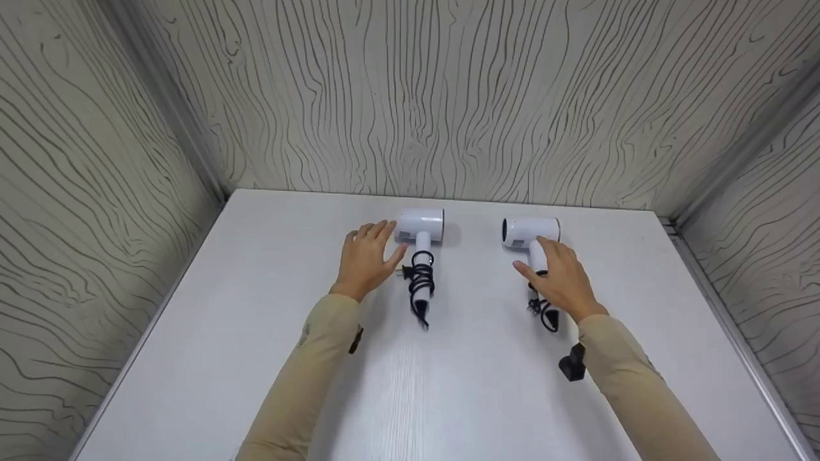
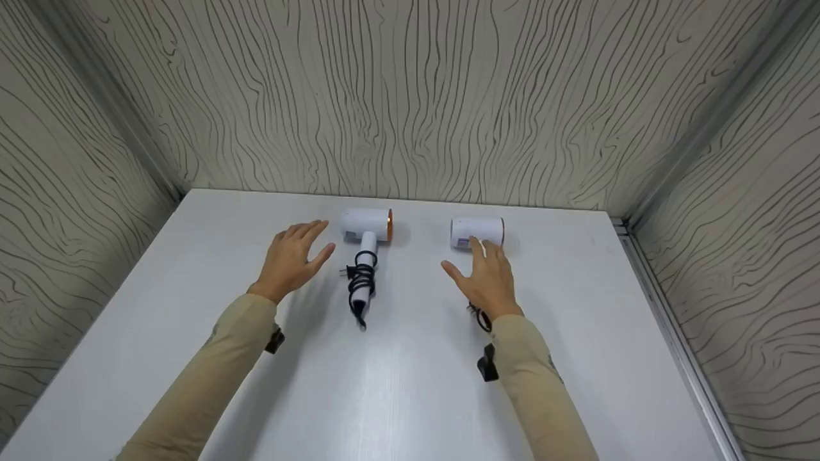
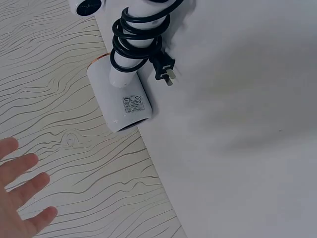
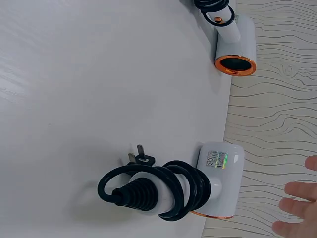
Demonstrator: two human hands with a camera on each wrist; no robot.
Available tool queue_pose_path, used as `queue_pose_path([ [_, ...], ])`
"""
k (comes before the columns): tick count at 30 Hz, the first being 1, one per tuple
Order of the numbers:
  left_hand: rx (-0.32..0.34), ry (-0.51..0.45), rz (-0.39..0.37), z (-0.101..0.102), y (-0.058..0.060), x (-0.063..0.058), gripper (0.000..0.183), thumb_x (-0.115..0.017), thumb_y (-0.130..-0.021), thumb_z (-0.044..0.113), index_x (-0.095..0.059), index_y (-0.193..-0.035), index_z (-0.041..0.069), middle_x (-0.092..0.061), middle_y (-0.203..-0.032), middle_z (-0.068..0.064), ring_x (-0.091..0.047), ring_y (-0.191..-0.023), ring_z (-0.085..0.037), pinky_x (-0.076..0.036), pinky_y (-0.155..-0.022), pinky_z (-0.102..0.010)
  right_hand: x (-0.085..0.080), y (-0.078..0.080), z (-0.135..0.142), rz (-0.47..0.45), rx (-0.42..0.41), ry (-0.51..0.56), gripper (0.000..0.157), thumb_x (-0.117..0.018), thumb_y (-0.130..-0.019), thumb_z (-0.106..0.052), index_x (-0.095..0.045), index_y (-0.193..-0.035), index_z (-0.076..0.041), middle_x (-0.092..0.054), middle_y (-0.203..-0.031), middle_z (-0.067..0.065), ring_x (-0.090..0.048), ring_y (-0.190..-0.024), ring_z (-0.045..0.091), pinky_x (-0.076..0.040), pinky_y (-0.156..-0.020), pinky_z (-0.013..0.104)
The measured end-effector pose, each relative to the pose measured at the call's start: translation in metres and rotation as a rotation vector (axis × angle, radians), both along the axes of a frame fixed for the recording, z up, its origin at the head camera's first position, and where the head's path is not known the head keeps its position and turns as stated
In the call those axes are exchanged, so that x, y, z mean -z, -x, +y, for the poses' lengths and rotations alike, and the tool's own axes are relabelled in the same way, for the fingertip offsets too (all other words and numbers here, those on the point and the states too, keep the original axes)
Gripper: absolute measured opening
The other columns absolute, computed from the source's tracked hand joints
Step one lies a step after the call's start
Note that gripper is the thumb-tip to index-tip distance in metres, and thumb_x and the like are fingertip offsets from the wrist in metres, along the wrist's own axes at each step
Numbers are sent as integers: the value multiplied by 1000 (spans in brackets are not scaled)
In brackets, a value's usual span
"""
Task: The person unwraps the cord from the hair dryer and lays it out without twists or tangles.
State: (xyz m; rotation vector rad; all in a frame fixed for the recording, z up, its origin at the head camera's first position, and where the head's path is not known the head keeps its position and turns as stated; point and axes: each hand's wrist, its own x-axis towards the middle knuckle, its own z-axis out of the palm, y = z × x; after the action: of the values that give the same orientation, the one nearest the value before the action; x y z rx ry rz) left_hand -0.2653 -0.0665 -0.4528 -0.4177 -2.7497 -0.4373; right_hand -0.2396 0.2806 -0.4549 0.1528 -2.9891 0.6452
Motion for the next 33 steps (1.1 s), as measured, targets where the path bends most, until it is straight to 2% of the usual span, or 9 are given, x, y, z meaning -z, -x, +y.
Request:
queue_pose_path([
  [7,-4,-34,31,2,-4,7,47,-49,-97,43,-59,-130,11,-65,-127,-9,-60,-117,-28,-51,-99,-48,2,-5,8,-101,21,41,86,-42,-95,-61,-22,-150,2,-30,-149,34,-31,-136,52,-30,-111,66],
  [13,10,-58,39,6,-11,12,41,-54,-96,38,-64,-124,9,-70,-119,-11,-65,-109,-29,-54,-93,-46,2,-8,15,-125,40,90,89,-43,-94,-62,-20,-150,3,-33,-147,32,-32,-136,51,-30,-111,66],
  [19,16,-74,101,8,-15,24,29,-61,-93,29,-70,-111,8,-74,-104,-11,-71,-93,-26,-57,-83,-41,12,-12,21,-124,55,89,76,-50,-97,-45,-24,-147,7,-40,-141,32,-39,-131,49,-35,-109,62],
  [25,8,-128,130,10,-21,33,24,-62,-92,26,-72,-103,7,-76,-90,-8,-72,-79,-23,-58,-74,-39,22,-14,26,-117,70,67,67,-56,-96,-29,-30,-143,11,-45,-134,34,-44,-126,49,-39,-106,60],
  [33,26,-173,90,13,-27,42,21,-63,-92,22,-73,-100,6,-76,-88,-7,-71,-74,-20,-57,-67,-35,35,-20,32,-124,88,60,65,-57,-94,-26,-33,-139,14,-48,-131,36,-47,-122,49,-42,-104,58],
])
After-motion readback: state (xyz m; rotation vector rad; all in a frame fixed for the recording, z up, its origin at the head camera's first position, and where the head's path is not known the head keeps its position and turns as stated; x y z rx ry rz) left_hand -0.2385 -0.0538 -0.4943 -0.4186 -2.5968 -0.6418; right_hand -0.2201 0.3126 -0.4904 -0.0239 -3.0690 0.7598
